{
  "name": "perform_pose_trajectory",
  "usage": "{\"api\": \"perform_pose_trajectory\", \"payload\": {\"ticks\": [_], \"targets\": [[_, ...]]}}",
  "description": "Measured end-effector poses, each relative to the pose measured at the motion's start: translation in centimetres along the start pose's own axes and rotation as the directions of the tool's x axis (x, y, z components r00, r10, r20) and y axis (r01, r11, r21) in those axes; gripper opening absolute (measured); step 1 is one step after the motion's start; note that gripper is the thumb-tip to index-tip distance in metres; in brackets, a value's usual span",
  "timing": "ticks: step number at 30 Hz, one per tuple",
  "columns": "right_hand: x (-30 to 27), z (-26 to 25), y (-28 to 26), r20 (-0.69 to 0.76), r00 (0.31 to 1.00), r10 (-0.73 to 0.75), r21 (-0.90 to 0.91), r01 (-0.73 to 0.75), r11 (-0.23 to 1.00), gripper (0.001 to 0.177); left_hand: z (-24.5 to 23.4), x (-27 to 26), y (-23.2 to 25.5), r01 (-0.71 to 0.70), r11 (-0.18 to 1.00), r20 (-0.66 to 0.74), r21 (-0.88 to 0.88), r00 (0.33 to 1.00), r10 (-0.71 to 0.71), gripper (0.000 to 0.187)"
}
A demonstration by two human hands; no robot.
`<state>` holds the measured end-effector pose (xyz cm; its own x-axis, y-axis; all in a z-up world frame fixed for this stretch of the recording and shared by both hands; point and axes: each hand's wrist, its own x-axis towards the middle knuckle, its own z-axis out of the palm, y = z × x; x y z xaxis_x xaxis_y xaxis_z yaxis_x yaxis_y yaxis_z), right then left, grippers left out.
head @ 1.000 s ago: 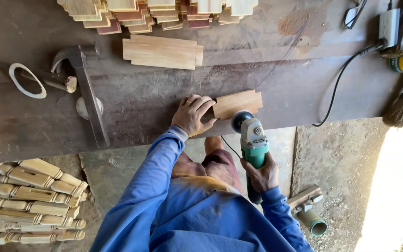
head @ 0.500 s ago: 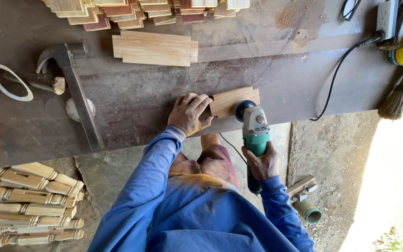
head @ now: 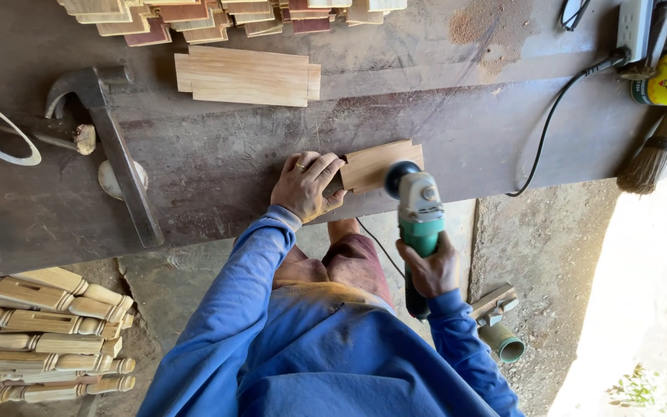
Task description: The person uses a hammer to tap a small circular object on a workbench. They then use a handheld power sander to smooth the edges and surfaces of several small rectangular wooden pieces, stacking the finished items on the table.
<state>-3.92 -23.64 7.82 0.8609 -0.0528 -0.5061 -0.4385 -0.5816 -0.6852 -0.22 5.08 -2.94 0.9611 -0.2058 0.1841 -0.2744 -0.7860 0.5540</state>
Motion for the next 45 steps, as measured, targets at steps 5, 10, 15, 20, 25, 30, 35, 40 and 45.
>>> {"api": "perform_pose_trajectory", "payload": {"ticks": [5,10,15,20,25,30,35,40,45], "targets": [[0.3,1.1,-2.4,0.021,1.000,-0.014,-0.200,0.018,0.980,0.049,0.5,-0.1,-0.3,0.003,1.000,-0.010,0.002,1.000,-0.003,0.056],[0.4,0.6,-2.2,0.014,0.999,-0.036,-0.217,0.038,0.975,0.050,0.4,-0.1,-0.1,0.010,1.000,-0.001,0.005,1.000,-0.010,0.055],[0.8,0.1,-1.4,-0.026,1.000,-0.012,-0.236,0.005,0.972,0.046,-0.1,0.1,0.0,-0.001,1.000,-0.001,0.023,1.000,0.001,0.054],[1.0,-0.9,-1.1,-0.070,0.995,0.072,-0.122,-0.080,0.989,0.043,0.1,0.0,0.0,-0.002,1.000,-0.015,0.028,1.000,0.003,0.054],[0.8,-0.9,-1.6,-0.124,0.984,0.124,-0.010,-0.126,0.992,0.043,-0.3,0.2,0.3,0.009,1.000,-0.008,0.026,1.000,-0.009,0.055],[0.6,0.5,-3.1,-0.028,0.998,0.060,-0.142,-0.063,0.988,0.043,-0.2,0.6,0.5,0.072,0.997,0.062,-0.042,0.996,-0.069,0.069],[1.5,1.4,-3.9,-0.012,0.999,-0.039,-0.184,0.036,0.982,0.046,0.5,0.2,0.1,0.049,0.998,0.099,0.035,0.994,-0.052,0.064],[2.1,0.7,-3.3,0.002,1.000,-0.004,-0.224,0.004,0.975,0.048,0.4,0.2,0.3,0.046,0.997,0.121,0.069,0.991,-0.054,0.064],[3.3,-0.8,-1.6,-0.005,0.999,0.034,-0.062,-0.034,0.997,0.039,0.2,0.4,0.3,0.046,0.997,0.125,0.066,0.991,-0.054,0.062]]}}
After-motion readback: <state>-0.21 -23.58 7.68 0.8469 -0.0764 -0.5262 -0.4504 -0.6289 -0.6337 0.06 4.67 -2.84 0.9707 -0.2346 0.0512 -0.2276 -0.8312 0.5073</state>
